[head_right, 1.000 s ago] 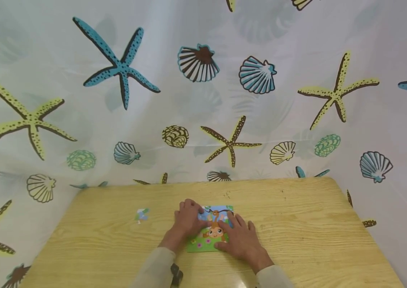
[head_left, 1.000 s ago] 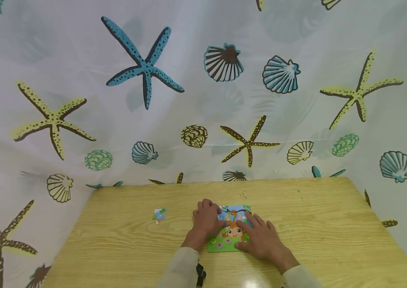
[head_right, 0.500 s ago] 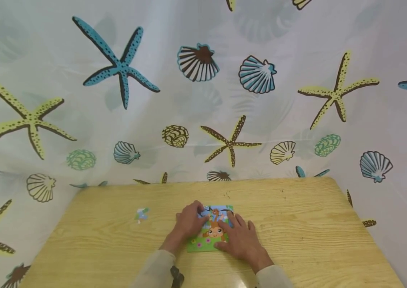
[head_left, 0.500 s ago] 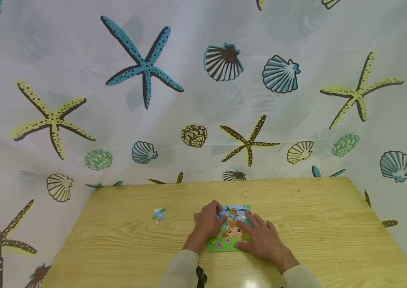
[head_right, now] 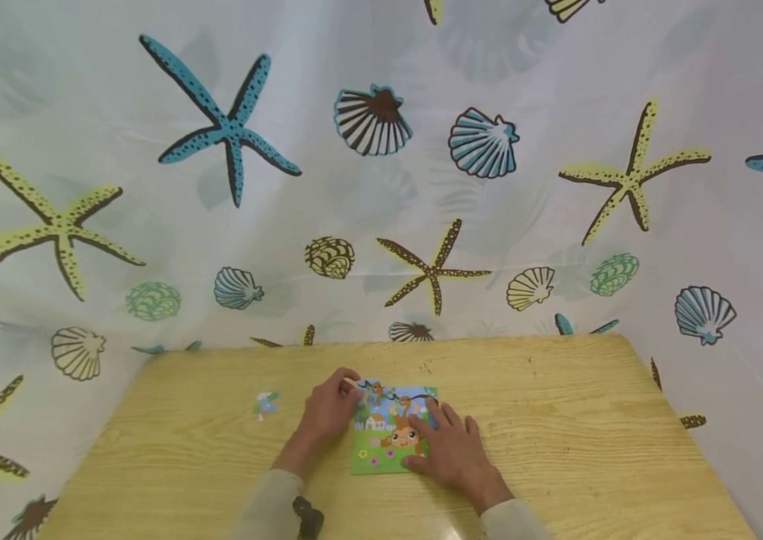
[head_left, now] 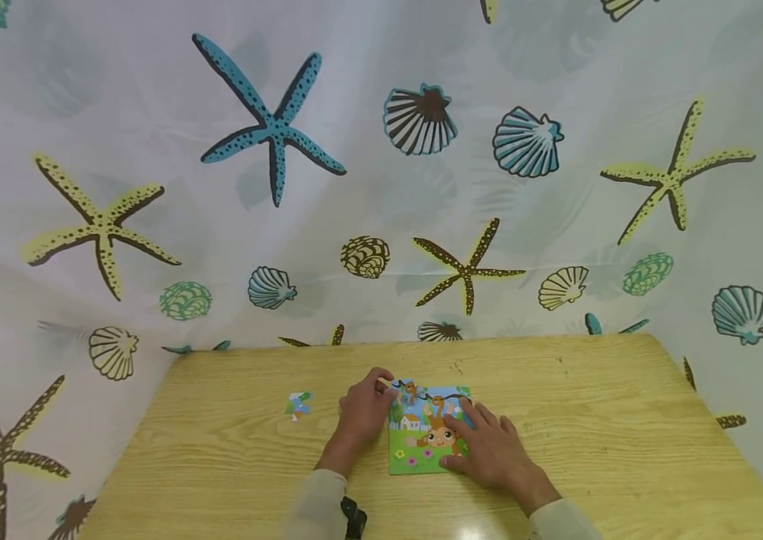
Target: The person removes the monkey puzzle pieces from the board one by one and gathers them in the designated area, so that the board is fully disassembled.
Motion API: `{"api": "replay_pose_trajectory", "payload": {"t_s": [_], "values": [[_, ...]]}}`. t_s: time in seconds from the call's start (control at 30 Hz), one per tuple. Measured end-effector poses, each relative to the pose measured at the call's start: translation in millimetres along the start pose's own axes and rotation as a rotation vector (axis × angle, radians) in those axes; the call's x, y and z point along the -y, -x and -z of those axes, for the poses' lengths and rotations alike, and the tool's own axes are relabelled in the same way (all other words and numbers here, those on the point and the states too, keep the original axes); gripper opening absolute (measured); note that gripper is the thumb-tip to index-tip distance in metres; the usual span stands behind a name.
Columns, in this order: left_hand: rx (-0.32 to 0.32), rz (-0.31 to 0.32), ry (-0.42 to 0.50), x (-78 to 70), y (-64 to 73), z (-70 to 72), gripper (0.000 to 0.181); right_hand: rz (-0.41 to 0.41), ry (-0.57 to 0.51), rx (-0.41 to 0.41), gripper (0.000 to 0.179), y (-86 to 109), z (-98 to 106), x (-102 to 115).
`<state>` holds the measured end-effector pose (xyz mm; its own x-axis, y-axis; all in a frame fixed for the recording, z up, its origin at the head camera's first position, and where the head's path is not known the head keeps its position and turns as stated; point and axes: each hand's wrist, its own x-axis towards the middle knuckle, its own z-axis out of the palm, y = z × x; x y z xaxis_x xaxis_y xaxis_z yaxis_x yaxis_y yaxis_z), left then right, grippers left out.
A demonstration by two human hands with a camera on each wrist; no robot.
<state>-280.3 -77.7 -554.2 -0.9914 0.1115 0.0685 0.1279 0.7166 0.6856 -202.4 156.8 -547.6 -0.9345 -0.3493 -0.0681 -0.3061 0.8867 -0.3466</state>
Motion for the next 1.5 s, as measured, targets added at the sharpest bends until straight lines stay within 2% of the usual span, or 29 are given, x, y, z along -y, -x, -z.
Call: {"api": "replay_pose_trajectory", "payload": {"t_s": [0.17, 0.27, 0.47, 0.83, 1.0, 1.13, 1.33, 1.4, 1.5], "values": [[0.000, 0.048, -0.128, 34.6, -2.8, 17.3, 0.019, -0.014, -0.013, 0.012, 0.070, 2.0, -1.1, -0.2], [-0.016, 0.093, -0.186, 49.8, -3.5, 28.7, 0.021, -0.002, -0.015, 0.009, 0.070, 2.5, -2.2, -0.3], [-0.033, 0.138, -0.276, 64.1, -2.6, 45.3, 0.025, 0.003, -0.016, 0.003, 0.069, 1.8, -4.4, -1.2], [-0.021, 0.130, -0.373, 65.8, 3.9, 56.4, 0.027, 0.010, -0.004, 0.006, 0.069, 2.2, 0.1, 1.8], [-0.036, 0.107, -0.362, 65.4, 6.1, 58.1, 0.027, 0.007, 0.008, 0.004, 0.069, 1.5, 1.5, 2.0], [-0.072, 0.083, -0.317, 65.2, 6.6, 57.9, 0.027, 0.007, 0.007, 0.002, 0.069, 0.8, 1.8, 1.9], [-0.161, -0.003, -0.256, 53.8, 7.6, 52.0, 0.029, 0.001, -0.003, 0.003, 0.070, 1.3, 0.7, 1.1], [-0.169, -0.031, -0.243, 46.8, 8.4, 46.6, 0.029, 0.000, -0.001, 0.000, 0.070, 1.6, 0.4, 1.0], [-0.148, -0.064, -0.230, 36.2, 9.3, 37.2, 0.029, 0.003, -0.009, -0.006, 0.070, 1.6, -0.4, 1.1]]}}
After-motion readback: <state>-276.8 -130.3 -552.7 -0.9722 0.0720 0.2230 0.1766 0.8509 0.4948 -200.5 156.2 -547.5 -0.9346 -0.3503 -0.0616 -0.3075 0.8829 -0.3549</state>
